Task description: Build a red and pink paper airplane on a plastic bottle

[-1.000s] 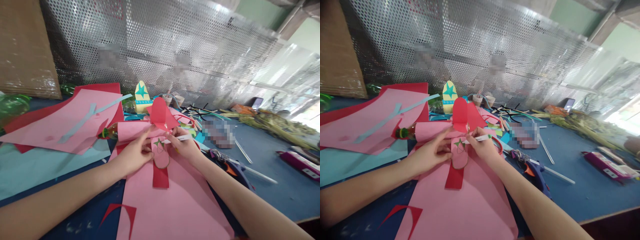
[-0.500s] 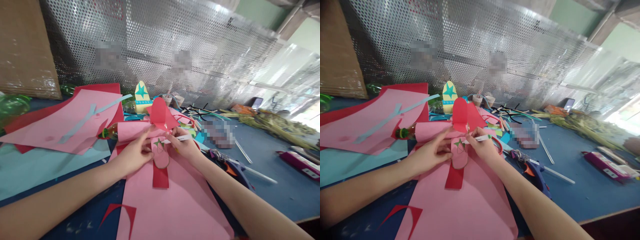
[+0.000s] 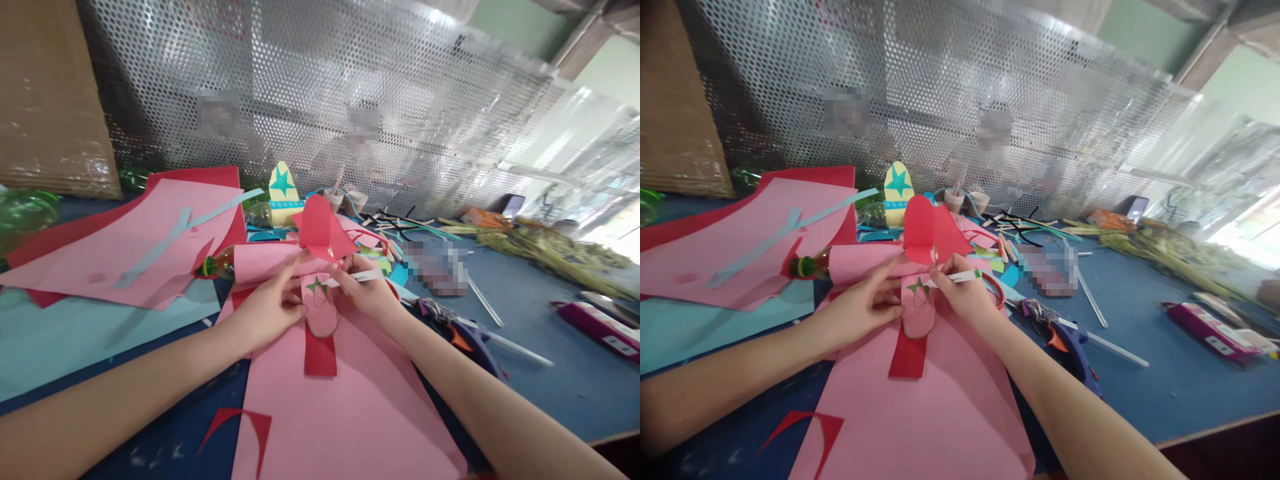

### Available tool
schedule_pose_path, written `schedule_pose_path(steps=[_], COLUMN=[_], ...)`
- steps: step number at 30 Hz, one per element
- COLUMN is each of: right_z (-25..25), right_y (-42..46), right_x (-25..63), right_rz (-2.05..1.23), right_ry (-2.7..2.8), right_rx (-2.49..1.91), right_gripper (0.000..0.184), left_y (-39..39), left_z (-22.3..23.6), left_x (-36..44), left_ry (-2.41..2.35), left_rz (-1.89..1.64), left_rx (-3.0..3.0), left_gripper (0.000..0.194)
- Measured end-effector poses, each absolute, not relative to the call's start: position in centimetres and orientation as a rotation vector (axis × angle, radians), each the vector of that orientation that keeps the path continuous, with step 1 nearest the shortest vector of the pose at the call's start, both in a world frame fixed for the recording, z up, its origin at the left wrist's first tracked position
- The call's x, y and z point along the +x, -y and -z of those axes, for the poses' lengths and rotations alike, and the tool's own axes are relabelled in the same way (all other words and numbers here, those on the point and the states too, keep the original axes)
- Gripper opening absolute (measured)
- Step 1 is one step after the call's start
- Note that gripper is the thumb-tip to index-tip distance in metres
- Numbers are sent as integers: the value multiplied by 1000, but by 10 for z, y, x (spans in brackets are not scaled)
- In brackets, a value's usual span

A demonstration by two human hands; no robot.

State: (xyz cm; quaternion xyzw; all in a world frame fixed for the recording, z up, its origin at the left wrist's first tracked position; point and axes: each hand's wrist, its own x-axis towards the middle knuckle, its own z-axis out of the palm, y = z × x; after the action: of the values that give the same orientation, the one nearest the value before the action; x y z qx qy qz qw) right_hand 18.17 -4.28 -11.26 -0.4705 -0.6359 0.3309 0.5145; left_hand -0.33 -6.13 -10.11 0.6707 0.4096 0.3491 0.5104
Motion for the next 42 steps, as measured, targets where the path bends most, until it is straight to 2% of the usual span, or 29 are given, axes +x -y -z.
schedule_pose_path(steps=[42], right_z=[116], right_y=[40], right_x=[185], right_rz=[-793], right_ry=[1548], right_rx=[-1131], right_gripper=[29], left_y=[61], left_z=[103], left_x=[-4], left_ry=[-993], left_rz=[-827], left_rx=[1594], left_gripper=[84])
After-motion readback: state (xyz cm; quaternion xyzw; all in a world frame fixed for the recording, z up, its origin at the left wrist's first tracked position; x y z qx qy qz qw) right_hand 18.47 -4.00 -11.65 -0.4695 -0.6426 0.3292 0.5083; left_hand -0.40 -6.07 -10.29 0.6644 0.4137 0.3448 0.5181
